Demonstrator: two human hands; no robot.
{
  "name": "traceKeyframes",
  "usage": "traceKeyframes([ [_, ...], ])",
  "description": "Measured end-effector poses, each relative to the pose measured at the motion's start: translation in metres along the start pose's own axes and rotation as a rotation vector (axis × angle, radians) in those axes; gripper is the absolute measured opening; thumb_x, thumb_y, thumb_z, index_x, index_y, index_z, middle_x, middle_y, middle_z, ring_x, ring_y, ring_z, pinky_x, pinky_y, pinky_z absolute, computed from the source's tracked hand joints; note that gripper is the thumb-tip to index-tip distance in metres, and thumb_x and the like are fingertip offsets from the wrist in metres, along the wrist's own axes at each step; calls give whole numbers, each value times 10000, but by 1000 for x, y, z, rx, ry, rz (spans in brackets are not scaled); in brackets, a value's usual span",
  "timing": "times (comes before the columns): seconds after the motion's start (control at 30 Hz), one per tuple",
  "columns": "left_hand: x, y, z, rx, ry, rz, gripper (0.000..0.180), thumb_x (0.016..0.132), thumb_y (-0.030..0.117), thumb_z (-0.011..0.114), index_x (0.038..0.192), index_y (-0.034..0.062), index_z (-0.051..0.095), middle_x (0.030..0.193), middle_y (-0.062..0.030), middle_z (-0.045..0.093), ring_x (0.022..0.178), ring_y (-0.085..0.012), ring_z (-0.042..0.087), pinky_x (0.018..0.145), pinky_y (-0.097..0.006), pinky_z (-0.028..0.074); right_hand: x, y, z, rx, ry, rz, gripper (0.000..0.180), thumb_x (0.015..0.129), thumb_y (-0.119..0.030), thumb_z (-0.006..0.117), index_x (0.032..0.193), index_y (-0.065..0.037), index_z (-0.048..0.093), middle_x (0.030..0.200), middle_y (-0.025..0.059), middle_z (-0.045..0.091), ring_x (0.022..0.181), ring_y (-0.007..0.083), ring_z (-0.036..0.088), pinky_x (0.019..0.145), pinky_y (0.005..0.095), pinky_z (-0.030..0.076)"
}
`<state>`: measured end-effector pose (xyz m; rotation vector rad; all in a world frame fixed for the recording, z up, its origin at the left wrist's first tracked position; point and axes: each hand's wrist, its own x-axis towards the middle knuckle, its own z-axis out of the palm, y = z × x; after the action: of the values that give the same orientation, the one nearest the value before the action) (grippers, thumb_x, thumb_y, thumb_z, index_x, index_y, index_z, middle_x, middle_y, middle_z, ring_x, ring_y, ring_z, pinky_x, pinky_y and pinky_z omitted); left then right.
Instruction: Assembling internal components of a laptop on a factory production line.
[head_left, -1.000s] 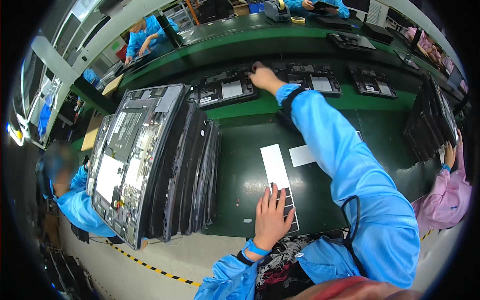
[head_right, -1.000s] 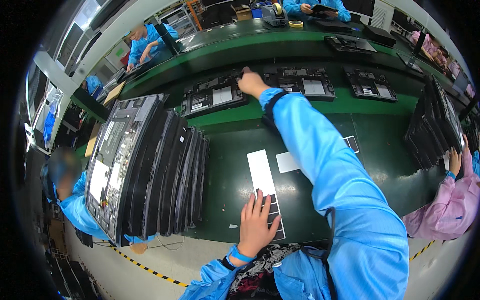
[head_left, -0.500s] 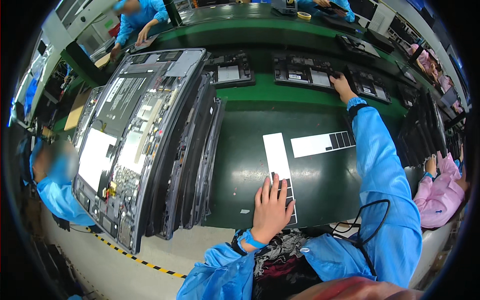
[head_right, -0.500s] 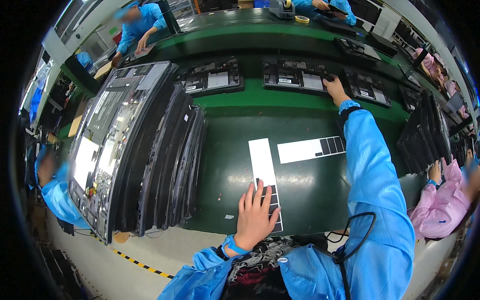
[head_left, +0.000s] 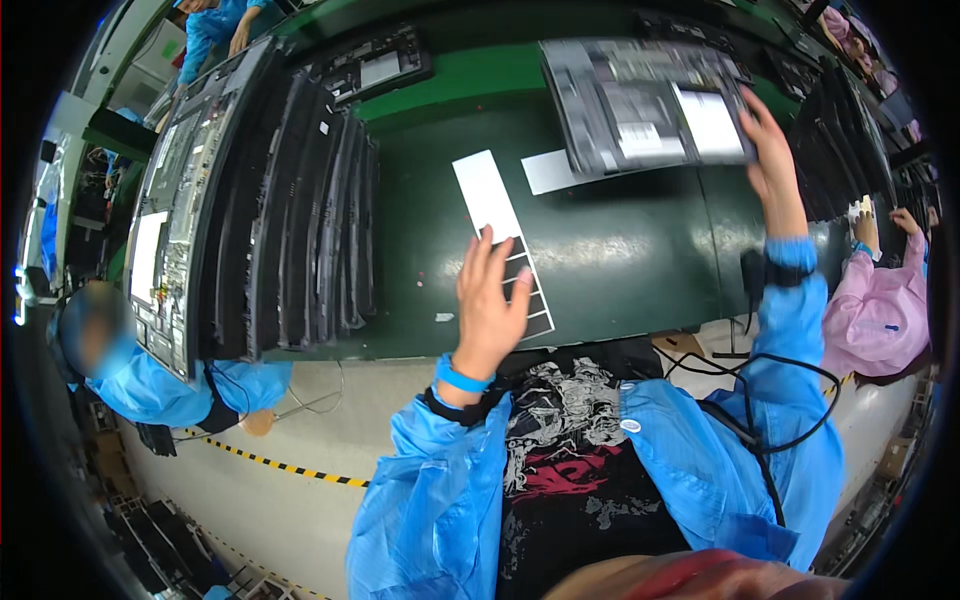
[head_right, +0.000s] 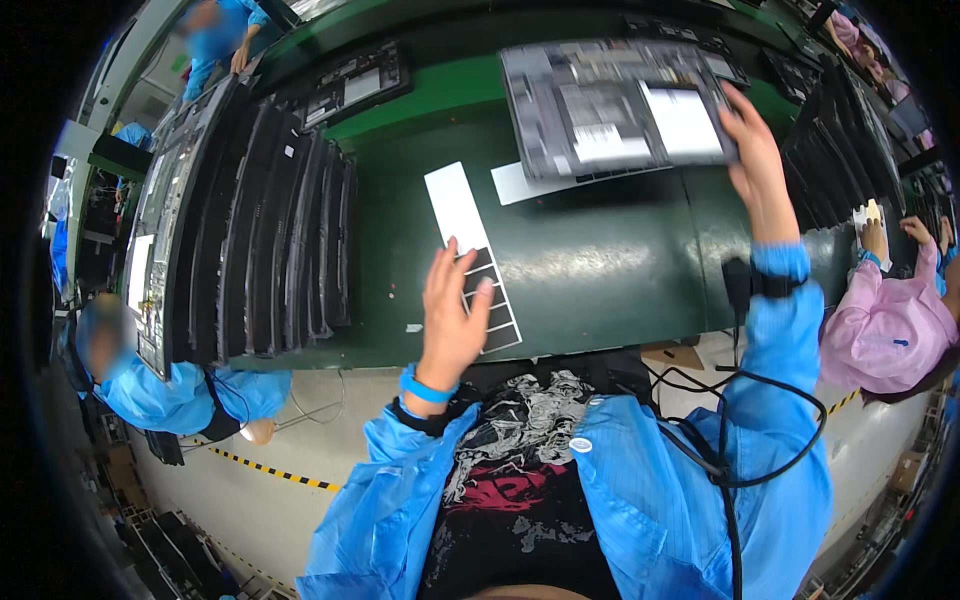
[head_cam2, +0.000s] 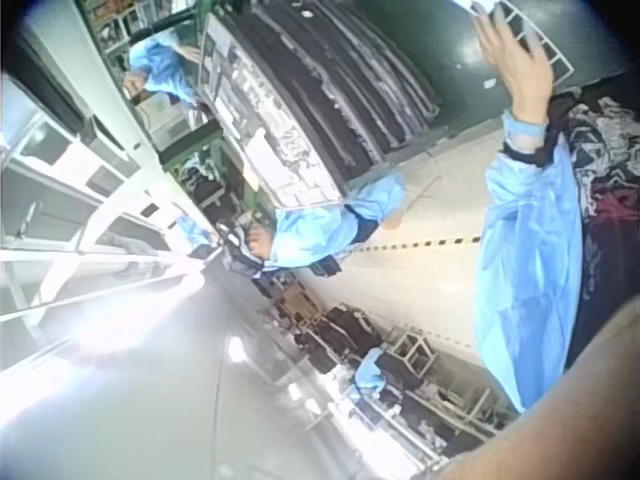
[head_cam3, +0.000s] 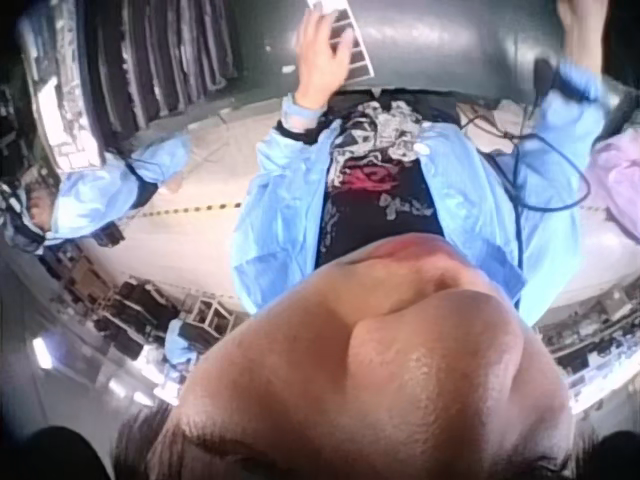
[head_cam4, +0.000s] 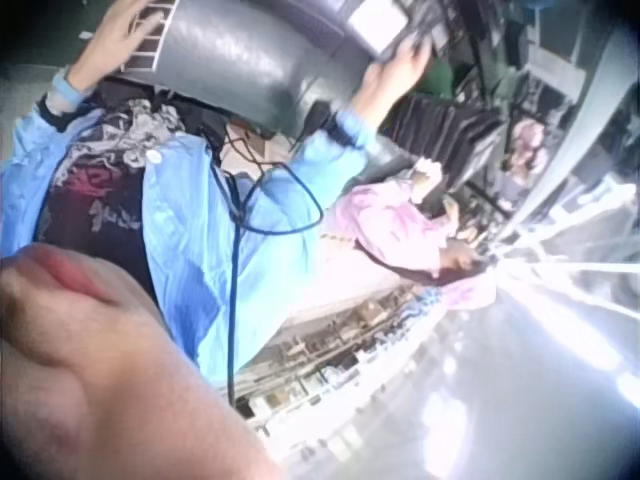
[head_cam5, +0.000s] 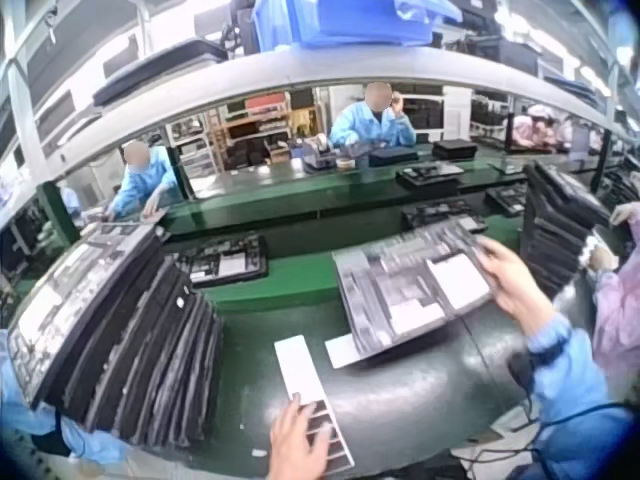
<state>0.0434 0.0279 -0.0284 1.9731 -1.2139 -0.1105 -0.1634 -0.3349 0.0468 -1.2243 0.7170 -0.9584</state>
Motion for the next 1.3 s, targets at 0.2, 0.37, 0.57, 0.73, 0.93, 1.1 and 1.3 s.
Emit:
traceKeyframes([
  [0.2,43,17,-4,-157,-46,33,283,897,133,513,1136,-9,564,1242,-203,549,1146,-374,518,974,-414,409,-145,62,-45,-2,80,103,455,908,10,526,1351,-9,425,1201,122,578,1030,147,582,894,275,472],
  [0.37,84,37,12,-29,-163,26,393,893,251,560,1184,-14,556,1228,-204,567,1165,-359,522,986,-386,410,-153,72,-38,-762,67,-144,384,935,-101,523,1310,-35,475,1224,139,570,1084,158,547,914,263,439],
  [0.57,139,32,63,145,-543,119,589,907,456,487,1294,12,496,1341,-217,473,1259,-355,437,1060,-389,343,-122,38,-17,-420,-36,-131,351,980,-316,480,1073,9,573,888,118,678,799,144,648,723,249,497],
  [0.73,145,23,81,250,-542,284,616,914,506,461,1309,35,491,1411,-208,392,1347,-369,305,1101,-397,279,-76,46,43,-390,-203,-134,394,978,-315,488,1091,46,594,882,121,673,809,150,653,737,257,512],
  [0.93,145,20,87,250,-519,301,624,919,537,426,1308,56,508,1413,-212,390,1340,-372,314,1106,-409,269,-34,75,55,-749,-182,-96,321,887,-297,600,960,6,674,805,102,701,687,156,660,644,277,505],
  [1.1,144,10,94,245,-452,343,614,902,553,442,1279,77,540,1392,-181,430,1316,-360,353,1069,-454,302,-38,70,63,-788,-131,-112,300,863,-308,618,972,-40,697,795,90,704,685,161,658,636,299,496],
  [1.3,143,12,91,232,-477,346,596,917,528,444,1286,68,536,1392,-224,411,1314,-394,345,1094,-419,284,-40,73,61,-850,-130,-155,288,826,-275,644,970,-33,704,821,123,700,746,206,671,693,312,505],
])
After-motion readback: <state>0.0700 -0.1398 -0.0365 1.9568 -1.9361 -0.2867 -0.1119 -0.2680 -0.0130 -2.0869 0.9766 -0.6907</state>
